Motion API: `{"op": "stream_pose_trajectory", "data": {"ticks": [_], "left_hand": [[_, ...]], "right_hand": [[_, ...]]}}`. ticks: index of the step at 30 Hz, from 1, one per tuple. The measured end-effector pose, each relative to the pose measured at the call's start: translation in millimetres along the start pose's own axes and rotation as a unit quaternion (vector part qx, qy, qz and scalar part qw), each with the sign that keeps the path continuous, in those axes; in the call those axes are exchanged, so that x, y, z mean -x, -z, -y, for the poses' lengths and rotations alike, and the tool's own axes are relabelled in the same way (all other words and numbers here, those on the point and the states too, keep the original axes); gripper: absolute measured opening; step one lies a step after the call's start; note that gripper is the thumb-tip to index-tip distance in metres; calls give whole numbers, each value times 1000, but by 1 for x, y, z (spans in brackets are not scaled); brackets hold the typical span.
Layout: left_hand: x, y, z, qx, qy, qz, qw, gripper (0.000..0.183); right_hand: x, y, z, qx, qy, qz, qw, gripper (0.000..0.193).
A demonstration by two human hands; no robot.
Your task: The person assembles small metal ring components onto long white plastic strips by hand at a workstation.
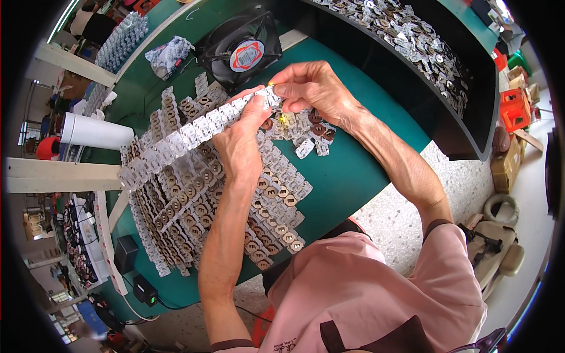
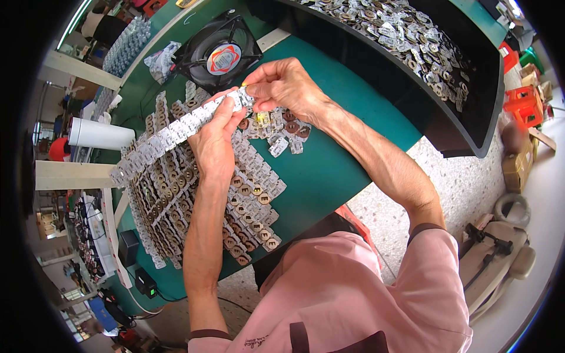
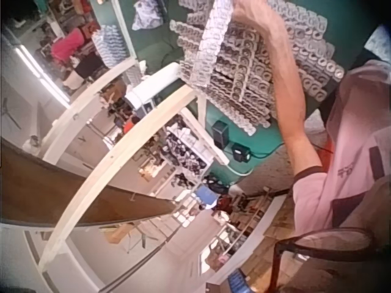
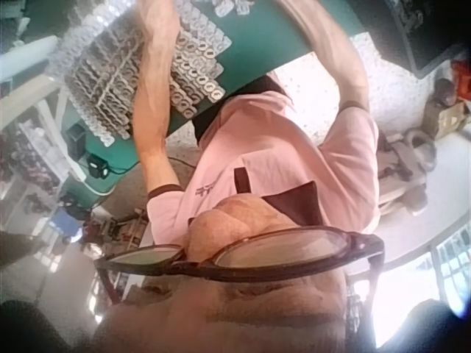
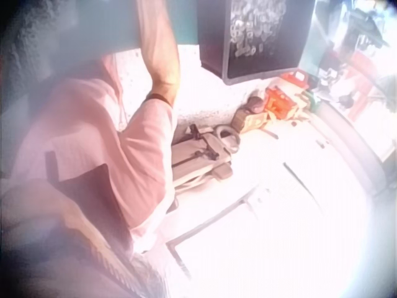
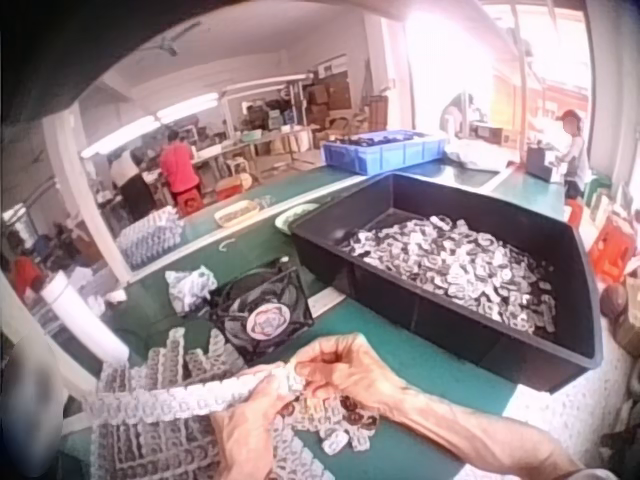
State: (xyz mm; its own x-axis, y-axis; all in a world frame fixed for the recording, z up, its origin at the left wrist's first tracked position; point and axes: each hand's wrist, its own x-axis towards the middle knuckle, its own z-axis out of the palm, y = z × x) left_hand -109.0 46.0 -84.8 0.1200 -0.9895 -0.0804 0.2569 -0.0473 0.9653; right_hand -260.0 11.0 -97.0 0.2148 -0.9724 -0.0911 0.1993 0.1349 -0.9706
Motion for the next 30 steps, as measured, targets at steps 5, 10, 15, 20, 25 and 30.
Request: {"op": "stream_pose_trajectory", "data": {"ticks": [5, 10, 15, 20, 25, 30], "left_hand": [[0, 0, 0, 3, -1, -12, 1000, 21], [2, -1, -1, -25, 13, 10, 1000, 21], [5, -2, -1, -53, 5, 20, 998, 18], [1, 1, 1, -49, -14, 30, 998, 17], [-2, 4, -3, -18, -23, -9, 1000, 16], [6, 0, 1, -108, -54, 73, 990, 44]], "right_hand": [[1, 1, 0, -21, -13, -4, 1000, 12], [5, -1, 3, -12, -38, -13, 999, 15], [6, 1, 5, -42, -51, -24, 997, 14], [3, 6, 4, -69, -61, -13, 996, 13], [3, 3, 17, -31, -61, 23, 997, 18], [7, 16, 15, -19, -18, 21, 999, 21]]}}
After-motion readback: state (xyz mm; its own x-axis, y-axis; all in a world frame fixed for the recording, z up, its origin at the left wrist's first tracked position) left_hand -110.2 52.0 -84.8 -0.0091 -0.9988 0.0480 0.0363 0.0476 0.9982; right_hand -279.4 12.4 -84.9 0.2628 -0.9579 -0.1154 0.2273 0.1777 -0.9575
